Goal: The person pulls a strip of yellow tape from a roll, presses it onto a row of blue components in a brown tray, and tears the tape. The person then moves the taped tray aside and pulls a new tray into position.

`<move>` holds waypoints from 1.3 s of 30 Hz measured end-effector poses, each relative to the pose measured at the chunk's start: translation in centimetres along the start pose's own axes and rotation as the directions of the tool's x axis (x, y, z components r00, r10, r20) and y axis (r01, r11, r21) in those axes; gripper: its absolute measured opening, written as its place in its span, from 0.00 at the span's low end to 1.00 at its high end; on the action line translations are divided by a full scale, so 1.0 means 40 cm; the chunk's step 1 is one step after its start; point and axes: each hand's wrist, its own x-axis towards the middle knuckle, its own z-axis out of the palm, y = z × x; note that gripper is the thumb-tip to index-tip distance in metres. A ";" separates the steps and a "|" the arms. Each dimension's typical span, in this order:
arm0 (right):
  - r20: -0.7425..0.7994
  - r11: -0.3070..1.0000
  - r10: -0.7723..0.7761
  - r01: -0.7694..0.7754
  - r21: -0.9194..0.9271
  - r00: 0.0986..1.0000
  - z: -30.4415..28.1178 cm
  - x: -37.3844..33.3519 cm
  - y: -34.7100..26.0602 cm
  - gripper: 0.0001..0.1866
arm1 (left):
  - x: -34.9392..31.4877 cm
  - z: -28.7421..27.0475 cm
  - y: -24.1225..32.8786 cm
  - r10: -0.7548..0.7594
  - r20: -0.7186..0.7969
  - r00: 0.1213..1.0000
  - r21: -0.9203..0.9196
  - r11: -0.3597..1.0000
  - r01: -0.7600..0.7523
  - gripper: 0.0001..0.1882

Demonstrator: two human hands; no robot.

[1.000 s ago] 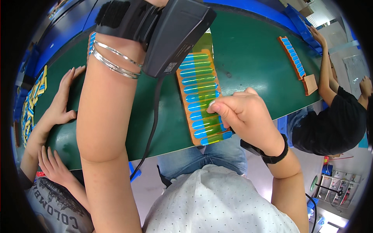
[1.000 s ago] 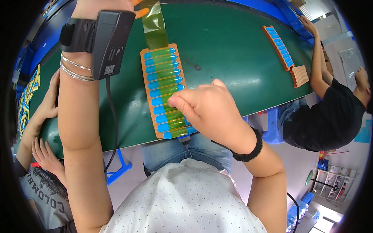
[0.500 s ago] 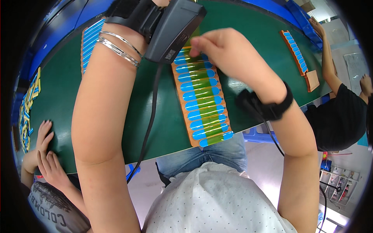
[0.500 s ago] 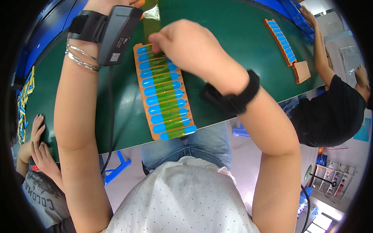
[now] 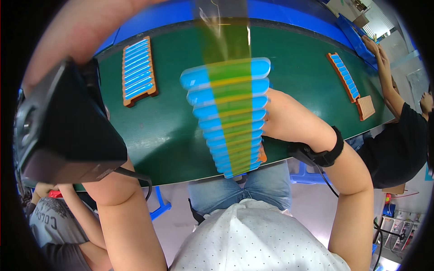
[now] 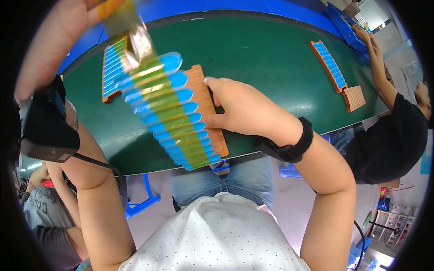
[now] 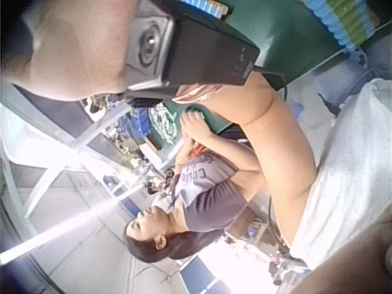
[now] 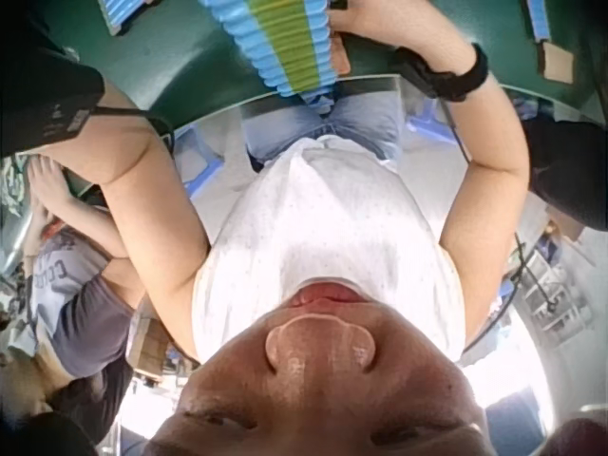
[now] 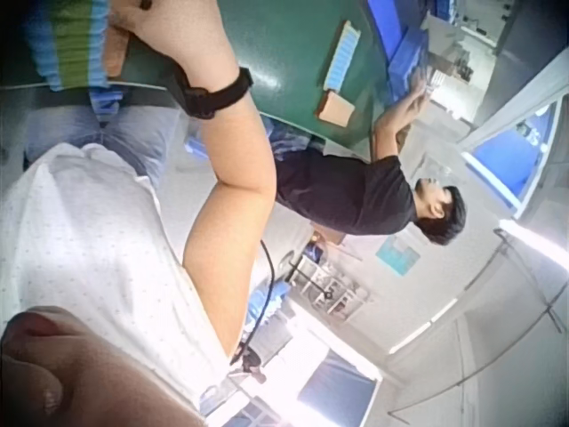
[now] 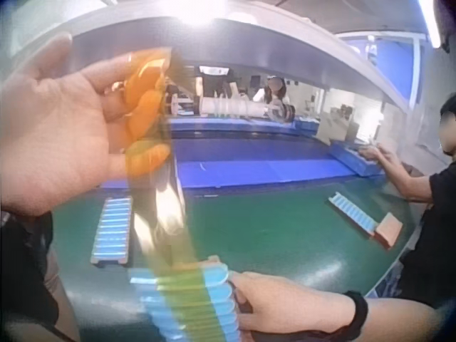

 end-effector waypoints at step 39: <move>0.235 0.354 -0.730 0.649 -0.674 0.642 -0.052 0.289 0.069 0.22 | 0.001 0.125 -0.076 -0.039 -0.351 0.936 -0.210 0.977 -0.038 0.51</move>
